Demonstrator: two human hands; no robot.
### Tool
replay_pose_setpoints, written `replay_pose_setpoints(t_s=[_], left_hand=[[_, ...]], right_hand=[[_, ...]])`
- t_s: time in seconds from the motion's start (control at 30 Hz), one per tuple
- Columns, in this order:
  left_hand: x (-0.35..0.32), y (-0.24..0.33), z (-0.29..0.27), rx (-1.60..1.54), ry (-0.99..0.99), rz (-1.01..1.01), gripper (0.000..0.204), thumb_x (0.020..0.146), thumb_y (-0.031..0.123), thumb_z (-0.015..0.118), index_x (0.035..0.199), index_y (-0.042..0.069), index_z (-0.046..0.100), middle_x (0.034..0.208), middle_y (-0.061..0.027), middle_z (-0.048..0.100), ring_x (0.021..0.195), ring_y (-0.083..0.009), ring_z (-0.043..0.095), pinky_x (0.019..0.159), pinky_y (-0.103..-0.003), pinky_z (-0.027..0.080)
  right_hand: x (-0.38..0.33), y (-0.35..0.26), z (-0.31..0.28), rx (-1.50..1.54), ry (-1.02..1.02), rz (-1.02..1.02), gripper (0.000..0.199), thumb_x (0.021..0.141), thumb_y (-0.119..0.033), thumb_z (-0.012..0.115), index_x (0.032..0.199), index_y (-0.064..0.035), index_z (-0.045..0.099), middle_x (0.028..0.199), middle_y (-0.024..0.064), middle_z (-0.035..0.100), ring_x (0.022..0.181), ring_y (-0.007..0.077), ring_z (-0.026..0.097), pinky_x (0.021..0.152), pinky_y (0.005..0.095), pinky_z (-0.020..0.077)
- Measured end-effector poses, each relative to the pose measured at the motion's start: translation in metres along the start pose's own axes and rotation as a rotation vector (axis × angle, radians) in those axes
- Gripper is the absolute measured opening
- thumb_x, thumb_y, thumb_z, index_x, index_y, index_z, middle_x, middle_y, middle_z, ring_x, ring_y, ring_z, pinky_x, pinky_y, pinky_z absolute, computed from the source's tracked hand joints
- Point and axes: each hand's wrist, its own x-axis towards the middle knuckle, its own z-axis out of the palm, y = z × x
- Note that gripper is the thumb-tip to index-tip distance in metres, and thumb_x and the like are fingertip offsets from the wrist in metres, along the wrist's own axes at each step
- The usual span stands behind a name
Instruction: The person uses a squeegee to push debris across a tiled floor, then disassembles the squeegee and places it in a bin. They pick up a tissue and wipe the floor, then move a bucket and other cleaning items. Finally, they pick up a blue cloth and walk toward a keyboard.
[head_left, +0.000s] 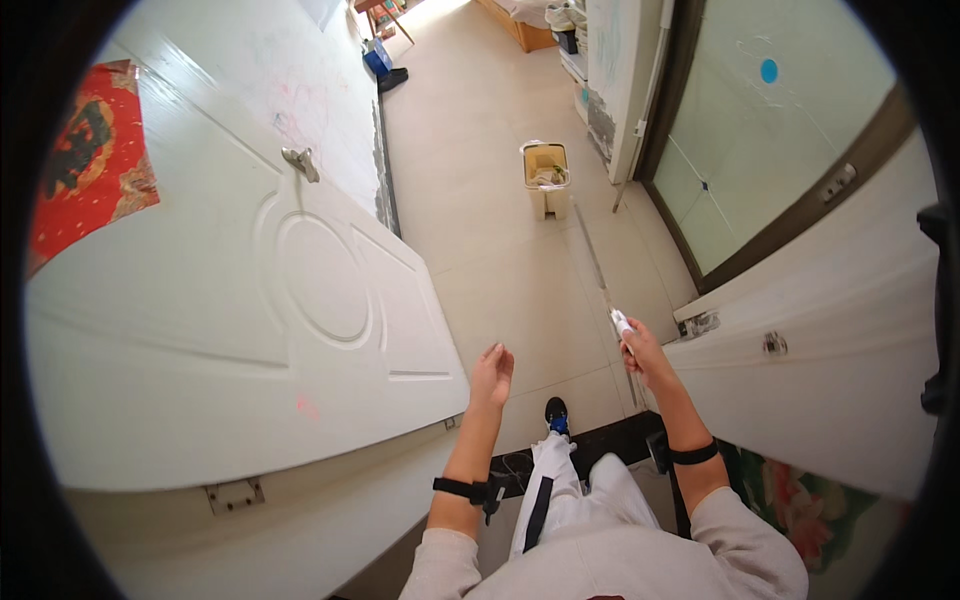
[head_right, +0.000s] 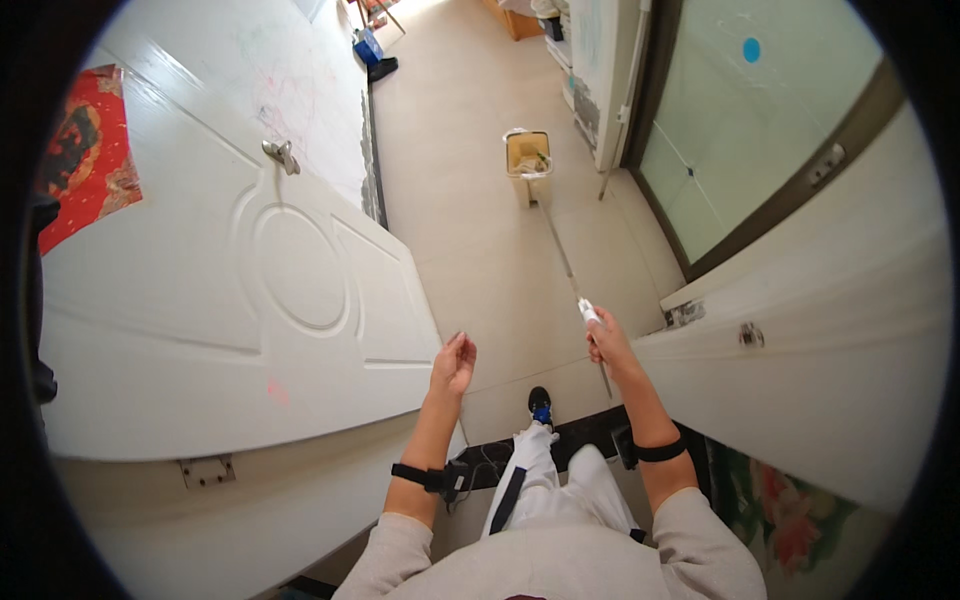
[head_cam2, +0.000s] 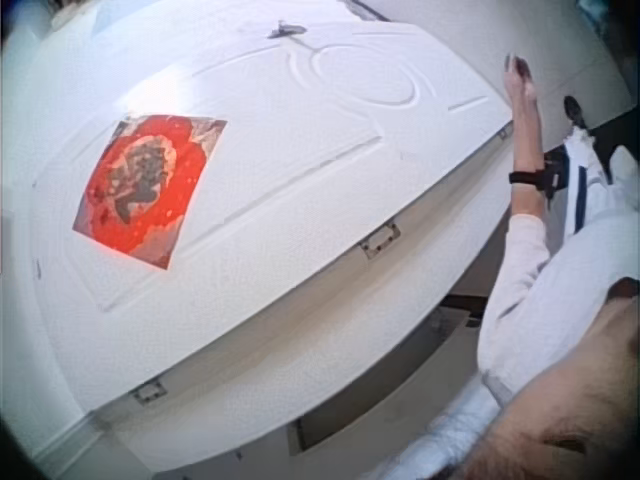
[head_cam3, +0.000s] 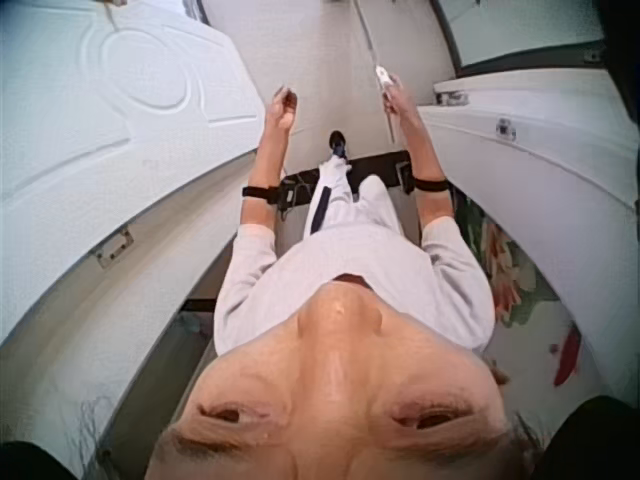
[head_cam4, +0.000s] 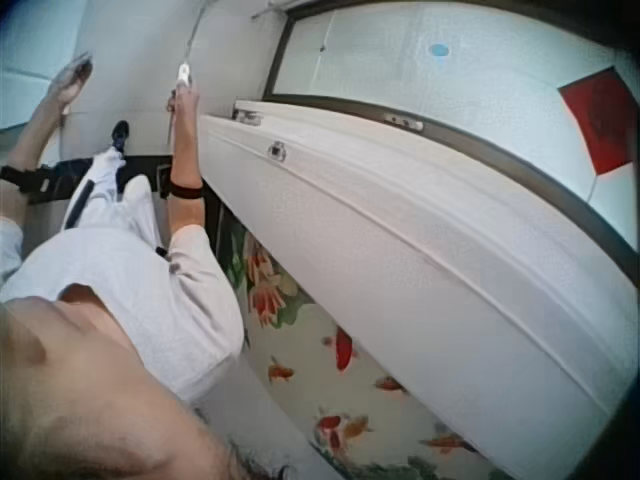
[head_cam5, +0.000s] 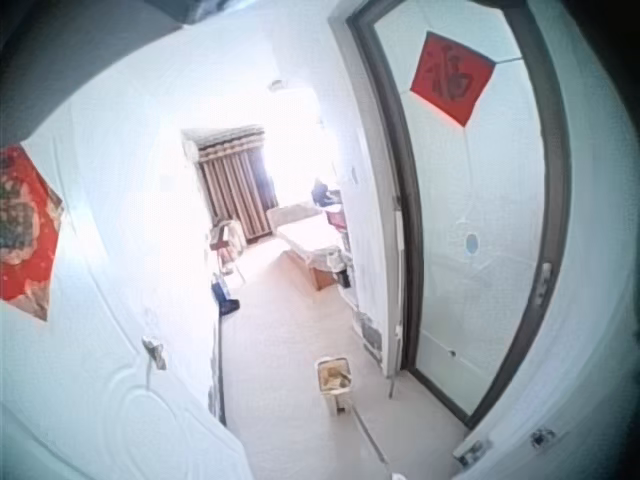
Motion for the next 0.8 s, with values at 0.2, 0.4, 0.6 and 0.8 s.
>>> replay_pose_setpoints(t_s=[0.2,0.4,0.6,0.8], left_hand=[[0.094,0.041,0.073,0.04,0.029,-0.01,0.01,0.082,0.001,0.058,0.089,0.003,0.052,0.082,-0.0051,0.056,0.075,-0.0144,0.056,0.07,-0.025,0.051],[0.221,0.06,0.147,0.098,-0.017,-0.035,0.006,0.082,0.002,0.058,0.086,0.004,0.053,0.079,-0.004,0.056,0.073,-0.0134,0.056,0.068,-0.024,0.052],[0.354,0.06,0.224,0.156,0.067,-0.08,0.006,0.083,0.002,0.057,0.087,0.003,0.053,0.079,-0.0038,0.056,0.073,-0.0126,0.055,0.068,-0.023,0.052],[0.473,0.043,0.272,0.219,0.155,-0.165,0.011,0.083,0.002,0.057,0.092,0.002,0.053,0.081,-0.0052,0.056,0.073,-0.0131,0.055,0.068,-0.024,0.053]], right_hand=[[0.081,-0.055,0.011,0.09,0.067,-0.013,0.047,0.087,-0.02,0.049,0.13,-0.0098,0.031,0.069,0.0009,0.045,0.043,0.0065,0.035,0.037,0.0216,0.0301],[0.172,-0.107,0.005,0.04,0.07,-0.012,0.046,0.088,-0.02,0.048,0.129,-0.0099,0.033,0.07,-0.0003,0.045,0.046,0.0056,0.036,0.04,0.0202,0.0295],[0.281,-0.162,-0.003,-0.043,0.115,0.024,0.042,0.088,-0.018,0.048,0.128,-0.0093,0.037,0.068,0.0005,0.047,0.044,0.0064,0.039,0.038,0.022,0.0323],[0.376,-0.198,-0.01,-0.14,0.212,0.096,0.041,0.087,-0.015,0.05,0.127,-0.0122,0.04,0.066,0.0003,0.049,0.045,0.006,0.042,0.038,0.0223,0.0343]])
